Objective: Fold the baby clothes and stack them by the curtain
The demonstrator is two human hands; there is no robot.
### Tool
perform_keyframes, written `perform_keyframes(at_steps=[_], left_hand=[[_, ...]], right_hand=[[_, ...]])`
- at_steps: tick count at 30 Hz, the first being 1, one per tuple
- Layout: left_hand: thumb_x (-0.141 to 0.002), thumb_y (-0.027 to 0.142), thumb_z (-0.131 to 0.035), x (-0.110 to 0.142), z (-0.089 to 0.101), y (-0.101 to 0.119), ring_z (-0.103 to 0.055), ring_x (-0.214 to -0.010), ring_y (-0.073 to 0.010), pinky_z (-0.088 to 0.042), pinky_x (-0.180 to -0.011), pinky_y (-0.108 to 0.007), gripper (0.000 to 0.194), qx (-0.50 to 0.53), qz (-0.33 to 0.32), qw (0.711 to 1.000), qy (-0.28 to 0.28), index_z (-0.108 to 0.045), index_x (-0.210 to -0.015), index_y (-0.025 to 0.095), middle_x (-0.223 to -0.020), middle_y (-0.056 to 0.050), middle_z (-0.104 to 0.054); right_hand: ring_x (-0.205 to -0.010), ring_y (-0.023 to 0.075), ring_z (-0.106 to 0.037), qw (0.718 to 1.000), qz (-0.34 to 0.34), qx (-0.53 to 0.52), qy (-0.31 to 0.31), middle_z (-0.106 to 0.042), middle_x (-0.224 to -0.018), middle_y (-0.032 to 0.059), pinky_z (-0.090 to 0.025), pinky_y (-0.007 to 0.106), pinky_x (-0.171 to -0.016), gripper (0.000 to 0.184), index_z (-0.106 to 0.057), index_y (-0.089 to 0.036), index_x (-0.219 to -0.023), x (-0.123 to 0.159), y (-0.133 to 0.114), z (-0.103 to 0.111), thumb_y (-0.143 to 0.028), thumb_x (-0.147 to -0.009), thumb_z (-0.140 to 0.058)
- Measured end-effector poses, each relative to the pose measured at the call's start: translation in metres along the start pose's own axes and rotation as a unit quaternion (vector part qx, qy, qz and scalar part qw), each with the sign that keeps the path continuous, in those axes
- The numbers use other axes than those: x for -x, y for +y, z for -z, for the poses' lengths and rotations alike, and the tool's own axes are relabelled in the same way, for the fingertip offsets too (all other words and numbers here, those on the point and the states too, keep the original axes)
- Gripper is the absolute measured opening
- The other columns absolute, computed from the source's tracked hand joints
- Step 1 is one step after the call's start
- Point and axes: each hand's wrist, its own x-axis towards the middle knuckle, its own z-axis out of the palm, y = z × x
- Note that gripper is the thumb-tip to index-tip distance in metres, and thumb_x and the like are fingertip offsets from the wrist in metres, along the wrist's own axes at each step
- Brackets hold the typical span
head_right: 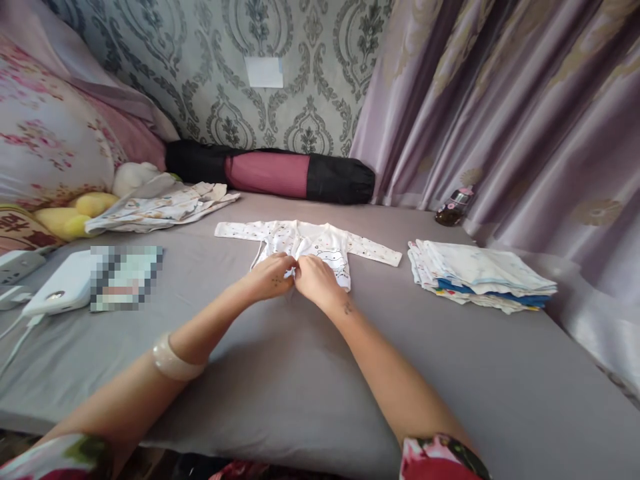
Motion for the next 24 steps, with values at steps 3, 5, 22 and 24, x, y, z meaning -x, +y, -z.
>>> perform_keyframes(at_steps=[3, 5, 22, 24], left_hand=[[-0.077, 0.017, -0.053, -0.003, -0.014, 0.006, -0.06, -0.099, -0.0306, -0.046, -0.089, -0.041, 0.025, -0.042, 0.07, 0.997, -0.007, -0.063, -0.099, 0.012, -0.098, -0.018, -0.063], [-0.08, 0.025, -0.054, 0.0, -0.019, -0.002, -0.059, -0.103, -0.0328, -0.045, -0.091, -0.043, 0.027, -0.041, 0.103, 0.994, 0.008, -0.062, -0.101, 0.011, -0.104, -0.02, -0.062], [-0.094, 0.028, -0.04, 0.008, -0.011, -0.011, -0.063, -0.09, -0.0229, -0.045, -0.073, -0.03, 0.032, -0.059, 0.159, 0.985, 0.03, -0.066, -0.079, 0.018, -0.088, -0.009, -0.067], [-0.094, 0.029, -0.042, 0.007, -0.013, -0.011, -0.063, -0.088, -0.0222, -0.044, -0.076, -0.03, 0.032, -0.051, 0.146, 0.987, 0.049, -0.066, -0.077, 0.017, -0.087, -0.009, -0.066]], right_hand=[[-0.103, 0.0238, -0.062, 0.999, -0.031, -0.004, -0.025, -0.067, -0.11, 0.0125, -0.043, 0.028, -0.08, 0.022, -0.063, -0.017, -0.101, -0.015, -0.009, -0.012, -0.022, -0.09, -0.044], [-0.105, 0.025, -0.061, 0.998, -0.05, -0.008, -0.027, -0.065, -0.114, 0.0141, -0.044, 0.029, -0.081, 0.024, -0.062, -0.016, -0.105, -0.019, -0.007, -0.018, -0.027, -0.089, -0.049], [-0.045, 0.0118, -0.055, 0.95, -0.115, -0.287, -0.049, -0.054, -0.049, -0.0033, -0.041, 0.02, -0.048, 0.004, -0.058, -0.019, -0.067, -0.047, 0.04, -0.024, -0.019, -0.071, -0.055], [-0.041, 0.0099, -0.05, 0.924, -0.115, -0.363, -0.019, -0.05, -0.047, -0.0056, -0.038, 0.019, -0.043, 0.003, -0.057, -0.019, -0.067, -0.05, 0.042, -0.023, -0.018, -0.069, -0.055]])
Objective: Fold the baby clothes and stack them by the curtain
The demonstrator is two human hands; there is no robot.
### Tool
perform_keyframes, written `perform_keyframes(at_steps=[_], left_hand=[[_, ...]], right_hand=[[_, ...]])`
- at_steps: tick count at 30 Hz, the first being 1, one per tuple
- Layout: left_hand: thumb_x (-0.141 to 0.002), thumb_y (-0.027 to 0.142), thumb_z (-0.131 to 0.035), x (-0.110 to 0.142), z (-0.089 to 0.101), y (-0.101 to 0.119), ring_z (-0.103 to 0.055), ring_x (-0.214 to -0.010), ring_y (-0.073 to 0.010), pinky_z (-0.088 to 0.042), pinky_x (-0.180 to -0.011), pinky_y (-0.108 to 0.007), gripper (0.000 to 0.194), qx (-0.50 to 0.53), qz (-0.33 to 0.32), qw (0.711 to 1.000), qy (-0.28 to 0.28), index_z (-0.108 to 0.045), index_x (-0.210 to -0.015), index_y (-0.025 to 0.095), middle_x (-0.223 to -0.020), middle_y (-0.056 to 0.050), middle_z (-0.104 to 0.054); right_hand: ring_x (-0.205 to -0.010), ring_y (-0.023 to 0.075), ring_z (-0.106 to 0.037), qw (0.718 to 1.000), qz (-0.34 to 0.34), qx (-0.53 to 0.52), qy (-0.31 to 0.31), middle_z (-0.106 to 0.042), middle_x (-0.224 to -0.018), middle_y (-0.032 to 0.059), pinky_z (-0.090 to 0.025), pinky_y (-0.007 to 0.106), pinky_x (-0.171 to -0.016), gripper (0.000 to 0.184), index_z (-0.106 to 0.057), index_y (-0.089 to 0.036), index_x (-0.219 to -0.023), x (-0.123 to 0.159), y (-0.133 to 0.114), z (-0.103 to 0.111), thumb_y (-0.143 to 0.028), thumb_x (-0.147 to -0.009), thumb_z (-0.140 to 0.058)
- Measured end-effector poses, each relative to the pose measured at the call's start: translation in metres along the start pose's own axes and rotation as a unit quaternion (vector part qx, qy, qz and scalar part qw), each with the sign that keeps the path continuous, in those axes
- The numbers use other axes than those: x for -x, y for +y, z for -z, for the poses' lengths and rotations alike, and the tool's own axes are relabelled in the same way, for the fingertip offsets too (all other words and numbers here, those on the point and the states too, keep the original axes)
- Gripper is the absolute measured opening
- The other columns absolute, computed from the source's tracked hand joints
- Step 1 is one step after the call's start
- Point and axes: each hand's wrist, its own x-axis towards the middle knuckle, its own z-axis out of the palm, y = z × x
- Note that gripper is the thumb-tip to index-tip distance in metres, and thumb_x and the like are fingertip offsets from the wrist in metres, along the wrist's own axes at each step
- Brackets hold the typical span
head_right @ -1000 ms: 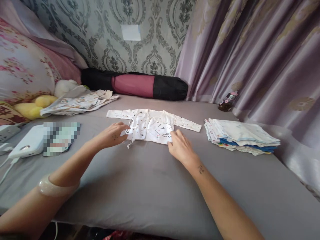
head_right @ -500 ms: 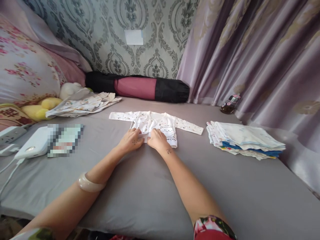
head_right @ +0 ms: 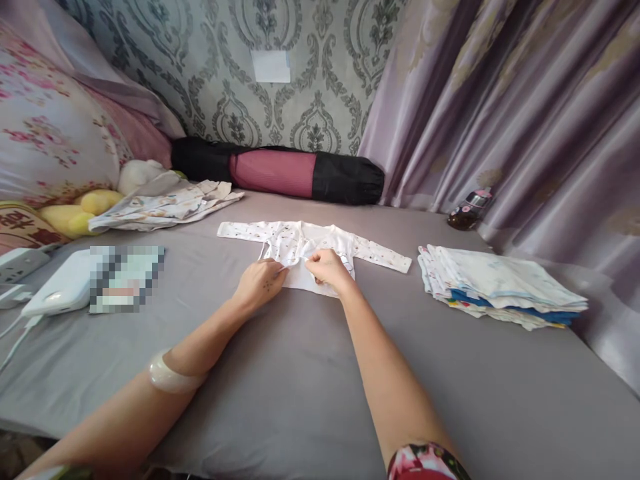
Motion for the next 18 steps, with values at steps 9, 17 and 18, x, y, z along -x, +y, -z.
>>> perform_keyframes(at_steps=[9, 17, 18], left_hand=[[-0.097, 0.028, -0.039, -0.004, -0.007, 0.021, -0.058, -0.089, -0.0197, -0.044, -0.079, -0.029, 0.031, 0.083, -0.053, 0.995, 0.026, -0.066, -0.085, 0.017, -0.089, -0.008, -0.06], [-0.097, 0.026, -0.033, -0.004, -0.014, 0.027, -0.059, -0.095, -0.0231, -0.045, -0.076, -0.031, 0.034, 0.018, -0.065, 0.995, -0.079, -0.065, -0.106, 0.02, -0.096, -0.009, -0.06], [-0.097, 0.026, -0.033, -0.005, -0.015, 0.027, -0.059, -0.097, -0.0234, -0.046, -0.077, -0.031, 0.035, 0.014, -0.063, 0.995, -0.077, -0.066, -0.107, 0.02, -0.098, -0.01, -0.06]], right_hand=[[-0.044, 0.007, -0.045, 0.988, 0.039, -0.141, 0.043, -0.048, -0.052, -0.0066, -0.035, 0.017, -0.042, 0.004, -0.058, -0.018, -0.069, 0.009, -0.023, 0.0, -0.018, -0.067, -0.054], [-0.044, 0.0086, -0.042, 0.992, 0.034, -0.114, 0.028, -0.047, -0.052, -0.007, -0.033, 0.02, -0.042, 0.007, -0.058, -0.019, -0.073, 0.004, -0.017, -0.01, -0.022, -0.068, -0.054], [-0.045, 0.009, -0.043, 0.993, 0.04, -0.106, 0.028, -0.047, -0.052, -0.0069, -0.033, 0.02, -0.043, 0.008, -0.058, -0.019, -0.074, 0.003, -0.015, -0.012, -0.023, -0.068, -0.055]])
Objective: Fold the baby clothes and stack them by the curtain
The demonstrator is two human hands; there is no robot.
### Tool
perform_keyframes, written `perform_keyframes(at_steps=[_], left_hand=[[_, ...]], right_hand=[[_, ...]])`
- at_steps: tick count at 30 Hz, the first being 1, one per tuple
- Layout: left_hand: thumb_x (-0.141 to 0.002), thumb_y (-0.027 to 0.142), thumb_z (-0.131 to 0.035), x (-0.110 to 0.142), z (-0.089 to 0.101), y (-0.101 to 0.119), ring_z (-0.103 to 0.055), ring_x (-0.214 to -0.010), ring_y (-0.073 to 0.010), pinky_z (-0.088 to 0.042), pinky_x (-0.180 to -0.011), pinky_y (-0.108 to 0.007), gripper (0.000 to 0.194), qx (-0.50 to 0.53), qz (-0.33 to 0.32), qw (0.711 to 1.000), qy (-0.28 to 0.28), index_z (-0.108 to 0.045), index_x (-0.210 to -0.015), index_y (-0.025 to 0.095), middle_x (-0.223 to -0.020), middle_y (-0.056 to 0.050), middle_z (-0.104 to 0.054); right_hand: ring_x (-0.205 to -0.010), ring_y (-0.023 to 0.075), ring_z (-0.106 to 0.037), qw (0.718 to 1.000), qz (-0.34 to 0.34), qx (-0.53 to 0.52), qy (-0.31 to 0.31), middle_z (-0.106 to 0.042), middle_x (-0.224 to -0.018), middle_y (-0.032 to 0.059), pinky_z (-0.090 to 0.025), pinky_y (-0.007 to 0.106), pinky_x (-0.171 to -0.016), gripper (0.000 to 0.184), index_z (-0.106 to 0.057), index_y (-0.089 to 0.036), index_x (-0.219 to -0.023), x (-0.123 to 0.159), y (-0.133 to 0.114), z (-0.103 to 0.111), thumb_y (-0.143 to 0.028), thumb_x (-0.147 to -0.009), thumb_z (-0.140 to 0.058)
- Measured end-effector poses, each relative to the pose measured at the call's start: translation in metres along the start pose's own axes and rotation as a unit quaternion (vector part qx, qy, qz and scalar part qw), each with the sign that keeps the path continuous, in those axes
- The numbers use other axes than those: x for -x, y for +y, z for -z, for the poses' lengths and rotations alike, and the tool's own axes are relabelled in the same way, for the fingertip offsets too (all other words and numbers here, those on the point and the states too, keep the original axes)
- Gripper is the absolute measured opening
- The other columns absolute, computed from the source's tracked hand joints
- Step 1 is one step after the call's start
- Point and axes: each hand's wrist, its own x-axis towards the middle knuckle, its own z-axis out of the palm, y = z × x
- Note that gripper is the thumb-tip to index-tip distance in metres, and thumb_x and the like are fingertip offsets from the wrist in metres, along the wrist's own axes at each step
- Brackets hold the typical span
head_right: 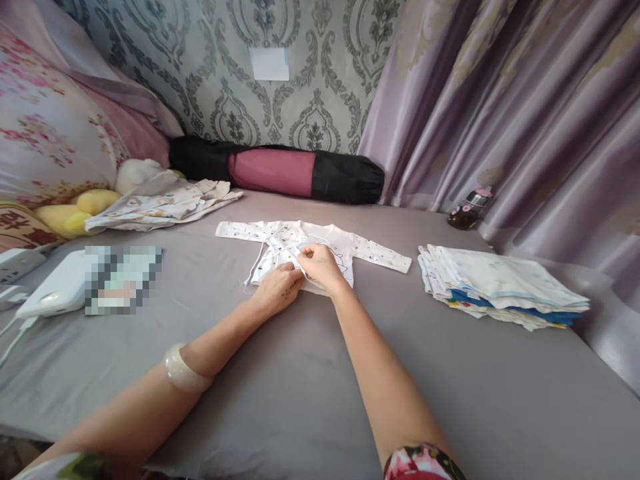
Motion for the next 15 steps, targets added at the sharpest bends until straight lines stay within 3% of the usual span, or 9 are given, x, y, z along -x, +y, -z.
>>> perform_keyframes(at_steps=[7, 10, 12, 15], left_hand=[[-0.098, 0.034, -0.032, 0.003, 0.0, 0.006, -0.062, -0.097, -0.0262, -0.047, -0.081, -0.036, 0.04, -0.033, -0.006, 0.999, -0.01, -0.067, -0.108, 0.017, -0.098, -0.013, -0.064], [-0.095, 0.042, -0.04, 0.01, 0.009, 0.009, -0.063, -0.096, -0.0275, -0.047, -0.083, -0.038, 0.04, -0.042, -0.022, 0.999, -0.012, -0.068, -0.107, 0.016, -0.1, -0.014, -0.065], [-0.092, 0.038, -0.045, 0.014, 0.017, 0.008, -0.064, -0.09, -0.0254, -0.046, -0.081, -0.036, 0.033, -0.025, -0.028, 0.999, -0.023, -0.07, -0.1, 0.018, -0.094, -0.011, -0.068], [-0.09, 0.029, -0.043, 0.016, 0.025, -0.004, -0.064, -0.079, -0.0211, -0.045, -0.073, -0.03, 0.029, 0.017, 0.033, 0.999, -0.004, -0.07, -0.084, 0.021, -0.083, -0.006, -0.068]], right_hand=[[-0.059, 0.0117, -0.051, 0.999, 0.039, 0.024, 0.023, -0.055, -0.061, -0.0043, -0.04, 0.022, -0.057, 0.015, -0.062, -0.019, -0.076, -0.002, 0.006, -0.008, -0.028, -0.068, -0.053], [-0.062, 0.0125, -0.052, 0.998, 0.049, 0.021, 0.021, -0.056, -0.063, -0.0031, -0.041, 0.023, -0.06, 0.015, -0.061, -0.018, -0.072, -0.002, 0.007, -0.012, -0.029, -0.069, -0.052], [-0.063, 0.0125, -0.052, 0.998, 0.049, 0.024, 0.011, -0.056, -0.064, -0.0027, -0.04, 0.023, -0.061, 0.015, -0.061, -0.018, -0.071, -0.002, 0.011, -0.014, -0.028, -0.069, -0.051], [-0.063, 0.0123, -0.051, 0.998, 0.049, 0.048, -0.013, -0.057, -0.065, -0.0024, -0.039, 0.023, -0.061, 0.016, -0.062, -0.017, -0.071, -0.001, 0.019, -0.017, -0.028, -0.071, -0.05]])
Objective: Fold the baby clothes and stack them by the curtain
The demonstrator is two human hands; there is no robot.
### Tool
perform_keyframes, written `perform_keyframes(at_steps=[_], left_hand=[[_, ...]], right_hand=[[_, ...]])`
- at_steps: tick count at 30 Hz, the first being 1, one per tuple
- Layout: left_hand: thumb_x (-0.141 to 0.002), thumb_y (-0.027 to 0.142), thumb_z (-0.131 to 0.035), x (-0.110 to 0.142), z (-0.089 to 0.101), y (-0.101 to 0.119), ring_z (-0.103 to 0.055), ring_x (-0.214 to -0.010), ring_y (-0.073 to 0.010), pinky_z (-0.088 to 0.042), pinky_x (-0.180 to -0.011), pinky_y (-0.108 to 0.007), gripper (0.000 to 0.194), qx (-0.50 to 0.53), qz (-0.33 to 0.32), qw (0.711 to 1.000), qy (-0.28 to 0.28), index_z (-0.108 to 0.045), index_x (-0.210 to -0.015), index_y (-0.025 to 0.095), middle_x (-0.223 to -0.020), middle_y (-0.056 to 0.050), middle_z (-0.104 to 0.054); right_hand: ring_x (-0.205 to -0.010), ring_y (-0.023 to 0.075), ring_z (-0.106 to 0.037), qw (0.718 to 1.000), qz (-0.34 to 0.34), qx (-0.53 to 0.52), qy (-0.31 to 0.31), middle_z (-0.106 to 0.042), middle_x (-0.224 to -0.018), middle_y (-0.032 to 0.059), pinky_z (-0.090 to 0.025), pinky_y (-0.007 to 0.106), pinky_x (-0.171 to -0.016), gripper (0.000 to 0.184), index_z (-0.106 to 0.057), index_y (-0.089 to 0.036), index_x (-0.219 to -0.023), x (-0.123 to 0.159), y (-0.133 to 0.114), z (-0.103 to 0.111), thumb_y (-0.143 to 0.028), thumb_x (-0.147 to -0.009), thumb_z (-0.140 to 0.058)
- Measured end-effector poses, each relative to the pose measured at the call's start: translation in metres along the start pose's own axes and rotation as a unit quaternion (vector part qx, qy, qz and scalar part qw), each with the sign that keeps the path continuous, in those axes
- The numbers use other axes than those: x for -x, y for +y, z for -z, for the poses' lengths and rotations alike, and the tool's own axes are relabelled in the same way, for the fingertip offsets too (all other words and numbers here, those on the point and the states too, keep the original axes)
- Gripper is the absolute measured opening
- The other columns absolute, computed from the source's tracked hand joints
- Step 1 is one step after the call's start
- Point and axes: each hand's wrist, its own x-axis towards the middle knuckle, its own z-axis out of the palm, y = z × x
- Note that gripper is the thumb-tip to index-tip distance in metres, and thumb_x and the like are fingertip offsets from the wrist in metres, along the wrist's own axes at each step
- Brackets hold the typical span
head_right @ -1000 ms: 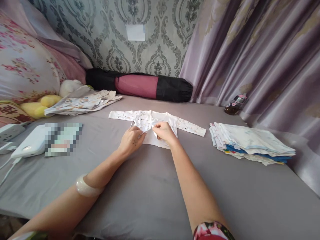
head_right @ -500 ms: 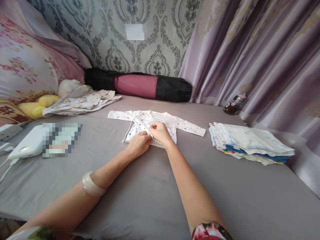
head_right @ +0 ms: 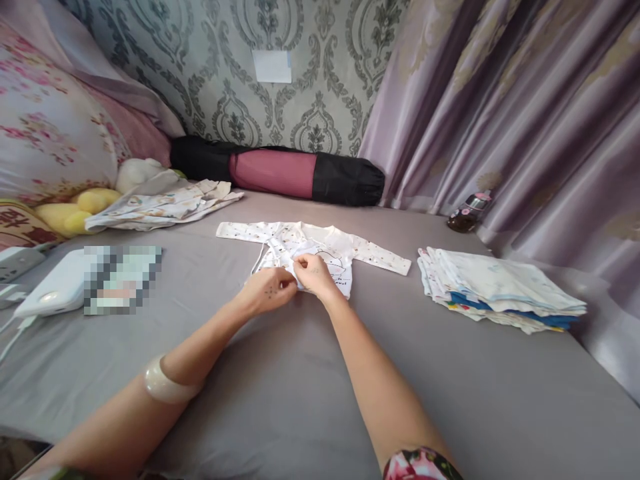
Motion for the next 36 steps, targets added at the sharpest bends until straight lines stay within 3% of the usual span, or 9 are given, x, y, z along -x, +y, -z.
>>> perform_keyframes(at_steps=[5, 9, 13, 15, 17, 20, 24, 27, 36], left_hand=[[-0.09, 0.034, -0.045, -0.006, -0.006, -0.034, -0.06, -0.101, -0.0276, -0.044, -0.085, -0.034, 0.034, -0.047, 0.14, 0.976, 0.16, -0.062, -0.112, 0.015, -0.105, -0.014, -0.065], [-0.09, 0.04, -0.047, -0.008, -0.012, -0.048, -0.06, -0.107, -0.0316, -0.045, -0.086, -0.037, 0.042, -0.034, 0.188, 0.977, 0.093, -0.054, -0.119, 0.01, -0.109, -0.018, -0.064], [-0.091, 0.04, -0.044, -0.006, -0.009, -0.048, -0.061, -0.108, -0.03, -0.047, -0.082, -0.035, 0.042, 0.032, 0.198, 0.978, 0.056, -0.048, -0.124, 0.015, -0.111, -0.015, -0.066], [-0.091, 0.041, -0.043, -0.006, -0.008, -0.048, -0.061, -0.108, -0.0303, -0.048, -0.08, -0.036, 0.042, 0.052, 0.21, 0.975, 0.05, -0.048, -0.125, 0.017, -0.114, -0.015, -0.066], [-0.09, 0.042, -0.044, -0.007, -0.007, -0.048, -0.061, -0.109, -0.0305, -0.048, -0.081, -0.036, 0.043, 0.069, 0.223, 0.971, 0.045, -0.049, -0.125, 0.018, -0.115, -0.015, -0.066], [-0.087, 0.04, -0.045, -0.009, -0.006, -0.05, -0.062, -0.107, -0.0298, -0.048, -0.081, -0.036, 0.046, 0.097, 0.225, 0.969, 0.036, -0.05, -0.126, 0.018, -0.112, -0.014, -0.067], [-0.082, 0.031, -0.047, -0.01, -0.004, -0.055, -0.064, -0.1, -0.0279, -0.048, -0.079, -0.034, 0.052, 0.114, 0.196, 0.973, 0.033, -0.049, -0.132, 0.019, -0.104, -0.012, -0.069], [-0.08, 0.025, -0.046, -0.008, -0.002, -0.059, -0.065, -0.092, -0.0254, -0.048, -0.076, -0.032, 0.054, 0.109, 0.163, 0.98, 0.03, -0.051, -0.134, 0.022, -0.095, -0.008, -0.069], [-0.081, 0.028, -0.048, -0.004, 0.003, -0.064, -0.063, -0.086, -0.0221, -0.046, -0.072, -0.028, 0.039, 0.117, 0.158, 0.98, -0.014, -0.066, -0.116, 0.026, -0.085, -0.004, -0.066]], right_hand=[[-0.06, 0.0112, -0.049, 0.992, 0.043, 0.089, -0.078, -0.056, -0.062, -0.0034, -0.035, 0.022, -0.056, 0.018, -0.062, -0.018, -0.067, 0.007, 0.001, -0.002, -0.029, -0.077, -0.05], [-0.058, 0.0102, -0.052, 0.993, 0.003, 0.047, -0.106, -0.059, -0.065, -0.0016, -0.036, 0.02, -0.052, 0.016, -0.061, -0.017, -0.068, 0.009, -0.012, 0.021, -0.025, -0.079, -0.054], [-0.064, 0.0105, -0.059, 0.997, -0.067, 0.023, 0.016, -0.066, -0.084, 0.0032, -0.042, 0.019, -0.053, 0.014, -0.065, -0.016, -0.09, 0.023, -0.008, 0.072, -0.02, -0.079, -0.057], [-0.062, 0.0101, -0.057, 0.993, -0.088, 0.072, 0.03, -0.065, -0.08, 0.0014, -0.041, 0.018, -0.053, 0.029, -0.063, -0.016, -0.104, 0.038, 0.004, 0.095, -0.016, -0.074, -0.061], [-0.058, 0.0096, -0.053, 0.986, -0.117, 0.117, -0.016, -0.063, -0.078, -0.0019, -0.038, 0.019, -0.052, 0.05, -0.056, -0.018, -0.119, 0.055, 0.017, 0.107, -0.015, -0.07, -0.063], [-0.065, 0.013, -0.057, 0.971, -0.124, 0.197, -0.052, -0.065, -0.082, -0.001, -0.04, 0.021, -0.057, 0.066, -0.045, -0.02, -0.134, 0.078, 0.027, 0.102, -0.02, -0.071, -0.064], [-0.087, 0.0227, -0.062, 0.932, -0.113, 0.342, 0.037, -0.067, -0.099, 0.0088, -0.041, 0.028, -0.069, 0.053, -0.043, -0.019, -0.136, 0.089, 0.017, 0.072, -0.029, -0.085, -0.05], [-0.095, 0.0273, -0.062, 0.895, -0.126, 0.424, 0.049, -0.067, -0.104, 0.013, -0.04, 0.032, -0.074, 0.046, -0.045, -0.019, -0.134, 0.09, 0.006, 0.057, -0.023, -0.089, -0.04], [-0.098, 0.0271, -0.063, 0.852, -0.109, 0.511, -0.022, -0.067, -0.107, 0.0137, -0.038, 0.033, -0.077, 0.039, -0.055, -0.02, -0.124, 0.09, -0.001, 0.062, -0.016, -0.091, -0.033]])
